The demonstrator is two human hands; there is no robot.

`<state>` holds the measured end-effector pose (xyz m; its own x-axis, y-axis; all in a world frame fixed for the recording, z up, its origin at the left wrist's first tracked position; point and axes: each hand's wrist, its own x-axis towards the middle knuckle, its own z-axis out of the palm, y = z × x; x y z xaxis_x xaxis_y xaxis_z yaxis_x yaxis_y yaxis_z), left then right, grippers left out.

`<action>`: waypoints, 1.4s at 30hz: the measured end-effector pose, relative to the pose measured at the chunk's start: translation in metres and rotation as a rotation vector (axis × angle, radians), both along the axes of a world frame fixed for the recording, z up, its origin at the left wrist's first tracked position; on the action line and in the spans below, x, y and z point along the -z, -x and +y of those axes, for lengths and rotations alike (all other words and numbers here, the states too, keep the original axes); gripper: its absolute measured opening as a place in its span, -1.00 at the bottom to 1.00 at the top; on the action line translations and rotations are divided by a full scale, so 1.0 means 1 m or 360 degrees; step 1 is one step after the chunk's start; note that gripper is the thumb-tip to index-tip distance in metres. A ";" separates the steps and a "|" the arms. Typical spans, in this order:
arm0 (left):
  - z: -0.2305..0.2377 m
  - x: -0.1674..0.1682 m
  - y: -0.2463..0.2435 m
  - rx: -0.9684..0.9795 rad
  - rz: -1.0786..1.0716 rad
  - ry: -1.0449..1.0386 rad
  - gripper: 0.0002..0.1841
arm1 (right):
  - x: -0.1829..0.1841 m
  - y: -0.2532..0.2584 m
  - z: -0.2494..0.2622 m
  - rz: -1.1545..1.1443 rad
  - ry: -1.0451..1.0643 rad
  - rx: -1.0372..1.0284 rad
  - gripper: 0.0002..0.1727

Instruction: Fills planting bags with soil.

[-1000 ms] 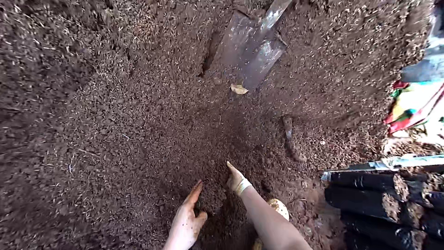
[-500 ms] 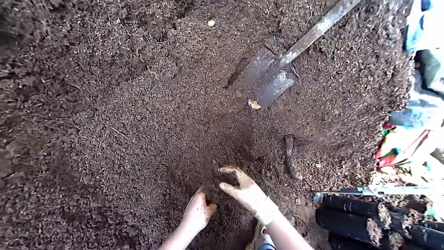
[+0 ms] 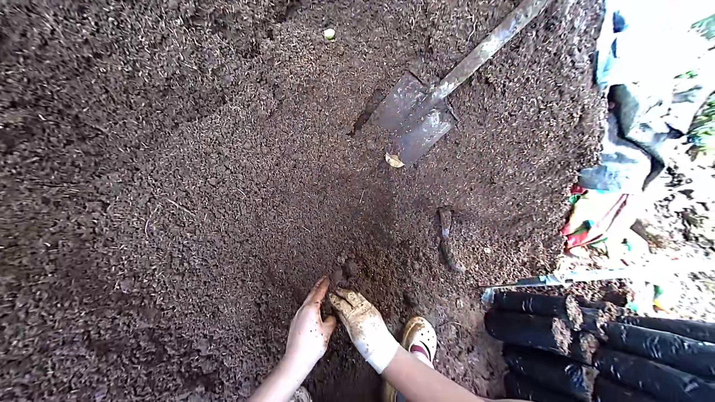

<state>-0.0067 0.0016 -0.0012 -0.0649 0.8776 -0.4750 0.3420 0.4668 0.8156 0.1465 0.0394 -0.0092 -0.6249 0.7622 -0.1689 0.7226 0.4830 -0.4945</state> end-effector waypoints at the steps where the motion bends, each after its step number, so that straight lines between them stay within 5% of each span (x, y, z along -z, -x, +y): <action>1: 0.000 0.000 -0.001 0.0024 0.0039 0.0019 -0.17 | 0.000 0.002 0.000 -0.0118 0.0007 -0.0041 -0.54; 4: 0.001 -0.001 -0.001 0.0129 0.0110 0.0012 -0.21 | -0.005 0.003 0.007 -0.0337 -0.0092 -0.0193 -0.53; 7: 0.003 0.002 0.014 0.0120 0.0059 -0.0117 -0.28 | -0.017 -0.013 0.032 -0.0083 0.0150 -0.0031 -0.55; 11: 0.003 0.002 0.031 0.0143 0.0257 0.0359 -0.18 | -0.011 -0.048 0.058 0.0176 0.1259 0.0761 -0.19; 13: 0.006 0.009 0.027 0.0285 0.0136 0.0653 -0.11 | -0.001 -0.048 0.056 0.0155 0.1821 0.0840 -0.19; 15: 0.009 0.016 0.017 0.0214 -0.0192 0.0746 -0.14 | -0.001 -0.035 0.057 0.0102 0.2018 0.0873 -0.13; 20: 0.008 0.023 0.010 -0.0017 -0.0465 0.0692 -0.23 | -0.004 -0.013 0.061 -0.0027 0.2005 0.1012 -0.08; 30: 0.005 0.018 -0.003 -0.0029 -0.0008 0.0528 -0.35 | -0.014 0.007 0.066 -0.0518 0.1426 0.0498 0.05; 36: 0.001 0.011 -0.006 0.0023 0.0060 0.0540 -0.29 | -0.018 0.011 0.053 -0.0748 0.0985 0.0305 -0.12; 42: 0.011 0.012 0.008 -0.0129 -0.0267 0.0632 -0.37 | -0.019 -0.023 0.071 -0.0215 0.1551 0.0461 -0.24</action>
<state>-0.0145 0.0128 -0.0130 -0.0193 0.6200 -0.7844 0.1692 0.7752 0.6086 0.1690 0.1108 0.0098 -0.3686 0.3749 -0.8506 0.8262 -0.2872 -0.4846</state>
